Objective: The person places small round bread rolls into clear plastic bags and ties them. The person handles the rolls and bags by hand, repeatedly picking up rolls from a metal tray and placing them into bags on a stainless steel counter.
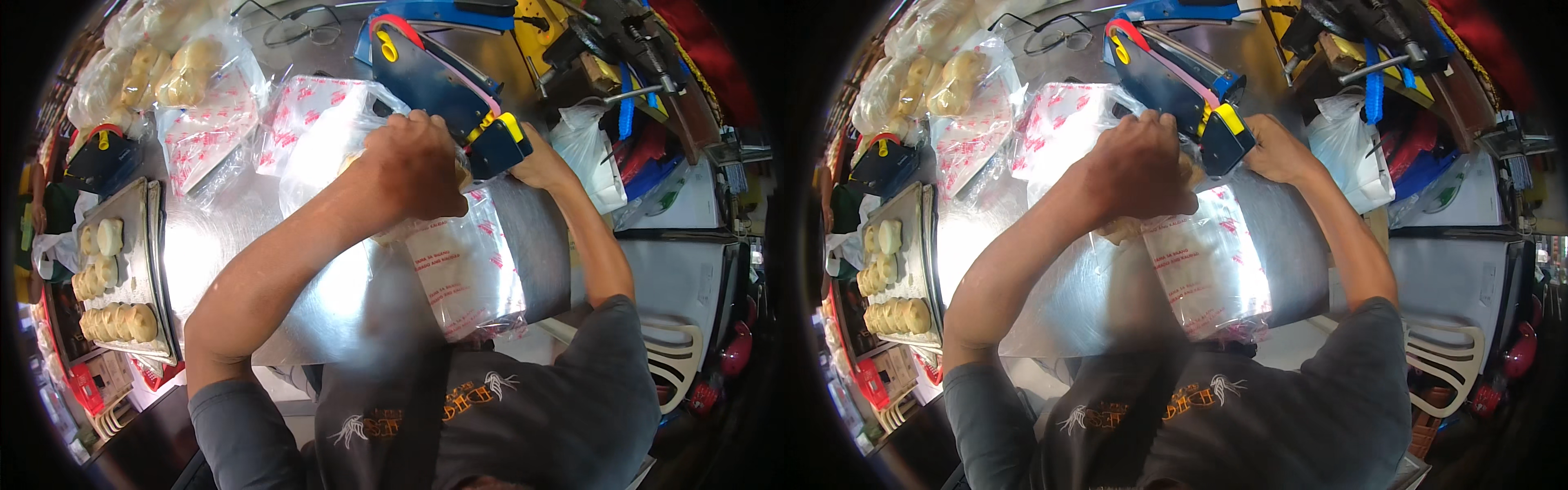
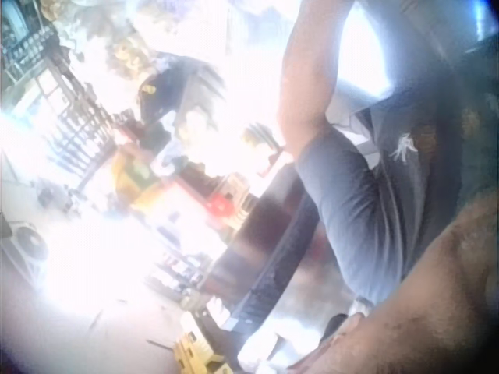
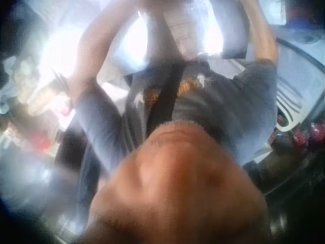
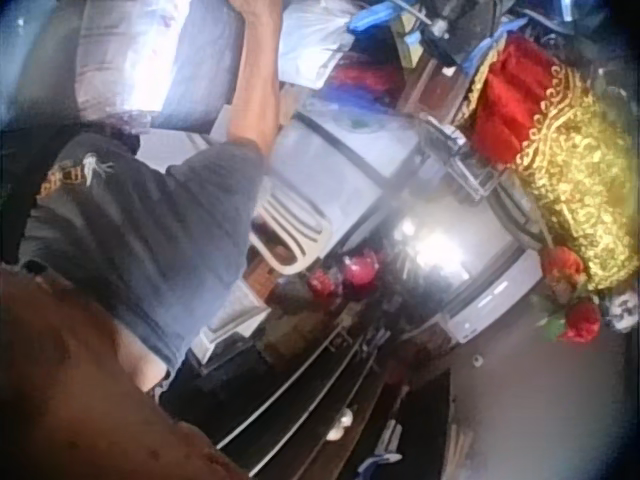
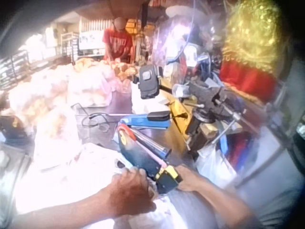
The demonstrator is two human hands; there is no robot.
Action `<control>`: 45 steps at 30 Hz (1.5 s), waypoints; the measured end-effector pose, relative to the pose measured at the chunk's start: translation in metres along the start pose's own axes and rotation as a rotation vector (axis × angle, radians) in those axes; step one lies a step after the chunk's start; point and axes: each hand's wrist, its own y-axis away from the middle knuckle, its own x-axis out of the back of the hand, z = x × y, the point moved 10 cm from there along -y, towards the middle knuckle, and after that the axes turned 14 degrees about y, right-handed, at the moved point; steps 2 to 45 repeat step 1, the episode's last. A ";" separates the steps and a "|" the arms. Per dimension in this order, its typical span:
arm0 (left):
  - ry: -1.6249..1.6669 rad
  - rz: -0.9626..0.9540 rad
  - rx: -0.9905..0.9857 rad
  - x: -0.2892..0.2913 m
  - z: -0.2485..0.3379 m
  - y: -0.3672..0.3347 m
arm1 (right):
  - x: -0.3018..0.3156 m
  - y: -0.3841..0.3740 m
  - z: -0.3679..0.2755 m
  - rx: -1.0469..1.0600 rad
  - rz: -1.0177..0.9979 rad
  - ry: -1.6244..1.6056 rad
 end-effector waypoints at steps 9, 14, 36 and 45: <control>-0.008 -0.054 0.073 -0.004 -0.009 -0.005 | 0.005 -0.006 0.001 -0.035 -0.010 -0.010; -0.008 -0.054 0.073 -0.004 -0.009 -0.005 | 0.005 -0.006 0.001 -0.035 -0.010 -0.010; -0.008 -0.054 0.073 -0.004 -0.009 -0.005 | 0.005 -0.006 0.001 -0.035 -0.010 -0.010; -0.008 -0.054 0.073 -0.004 -0.009 -0.005 | 0.005 -0.006 0.001 -0.035 -0.010 -0.010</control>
